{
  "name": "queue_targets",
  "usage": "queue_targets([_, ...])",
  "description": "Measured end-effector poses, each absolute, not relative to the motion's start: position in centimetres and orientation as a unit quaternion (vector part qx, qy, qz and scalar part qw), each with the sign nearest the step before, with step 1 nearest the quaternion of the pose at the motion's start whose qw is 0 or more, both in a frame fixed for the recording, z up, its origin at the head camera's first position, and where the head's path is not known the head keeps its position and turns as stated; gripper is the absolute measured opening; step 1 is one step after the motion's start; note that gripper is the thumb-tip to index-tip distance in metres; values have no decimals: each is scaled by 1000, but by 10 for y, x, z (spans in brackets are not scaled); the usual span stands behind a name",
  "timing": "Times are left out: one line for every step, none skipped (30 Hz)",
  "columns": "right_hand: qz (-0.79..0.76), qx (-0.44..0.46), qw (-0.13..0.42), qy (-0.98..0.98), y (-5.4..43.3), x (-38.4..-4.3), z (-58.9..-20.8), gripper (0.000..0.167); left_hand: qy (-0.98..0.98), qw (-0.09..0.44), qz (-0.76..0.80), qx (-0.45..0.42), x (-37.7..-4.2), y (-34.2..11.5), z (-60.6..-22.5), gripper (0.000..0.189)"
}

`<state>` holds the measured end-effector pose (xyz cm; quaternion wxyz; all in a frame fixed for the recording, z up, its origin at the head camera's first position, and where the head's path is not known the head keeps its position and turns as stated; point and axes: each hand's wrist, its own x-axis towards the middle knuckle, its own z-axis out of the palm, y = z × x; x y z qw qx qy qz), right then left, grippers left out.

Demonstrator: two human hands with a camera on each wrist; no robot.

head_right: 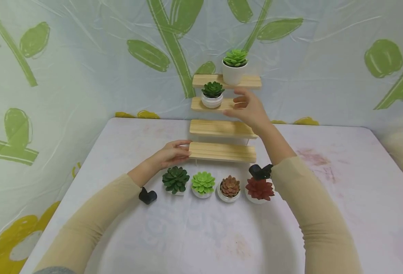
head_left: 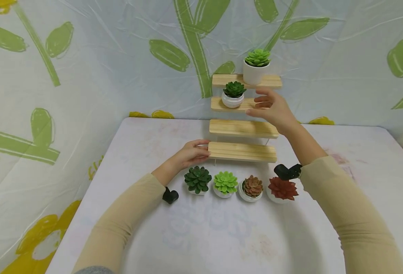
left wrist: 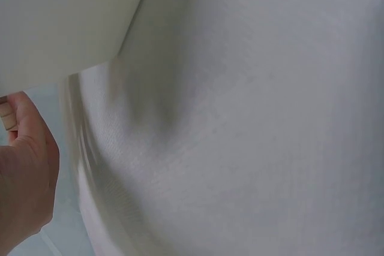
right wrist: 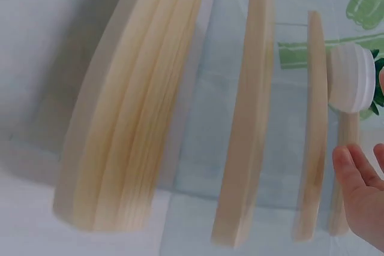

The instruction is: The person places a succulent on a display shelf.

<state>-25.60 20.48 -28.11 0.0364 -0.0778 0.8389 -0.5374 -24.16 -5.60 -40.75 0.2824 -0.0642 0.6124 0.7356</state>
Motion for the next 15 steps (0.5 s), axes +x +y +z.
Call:
queue_targets([-538,-78,37,839,208,-254,-282,76,612,282,736,-64,-241,-56,-407,55])
queue_targets([-537,-78,37,839,211,-251,-283,75,612,283,736,-63,-241,-56,-407,55])
queue_targets([-534,-78,37,841,214,-249,-285,74,612,283,736,-62,-241,-56,-407,55])
queue_targets([-533,-76,35,842,217,-247,-287,74,612,283,736,-62,-241,-56,-407,55])
queue_targets([-532,-76,34,842,220,-244,-289,73,612,282,736,-61,-241,-56,-407,55])
queue_targets([-534,-76,33,842,222,-242,-291,72,612,281,736,-61,-240,-56,-407,55])
queue_targets([-533,-76,32,842,225,-240,-293,72,613,280,736,-62,-240,-57,-407,55])
queue_targets([-532,-75,31,843,227,-238,-295,72,613,280,736,-63,-240,-57,-407,55])
queue_targets([-532,-74,30,843,230,-236,-297,71,614,279,736,-64,-240,-57,-407,55])
queue_targets([-534,-73,29,842,232,-233,-299,71,614,279,736,-64,-240,-57,-407,55])
queue_targets([-534,-73,29,842,235,-231,-300,70,614,279,736,-64,-240,-57,-407,55])
queue_targets([-532,-73,29,843,238,-229,-302,69,614,279,736,-64,-240,-57,-407,55])
queue_targets([-529,-72,29,845,242,-227,-303,69,613,280,736,-63,-241,-57,-407,55])
queue_targets([-527,-72,30,846,245,-225,-304,69,612,281,737,-63,-241,-57,-407,55])
queue_targets([-524,-72,33,848,249,-223,-304,69,612,281,737,-63,-241,-57,-407,55])
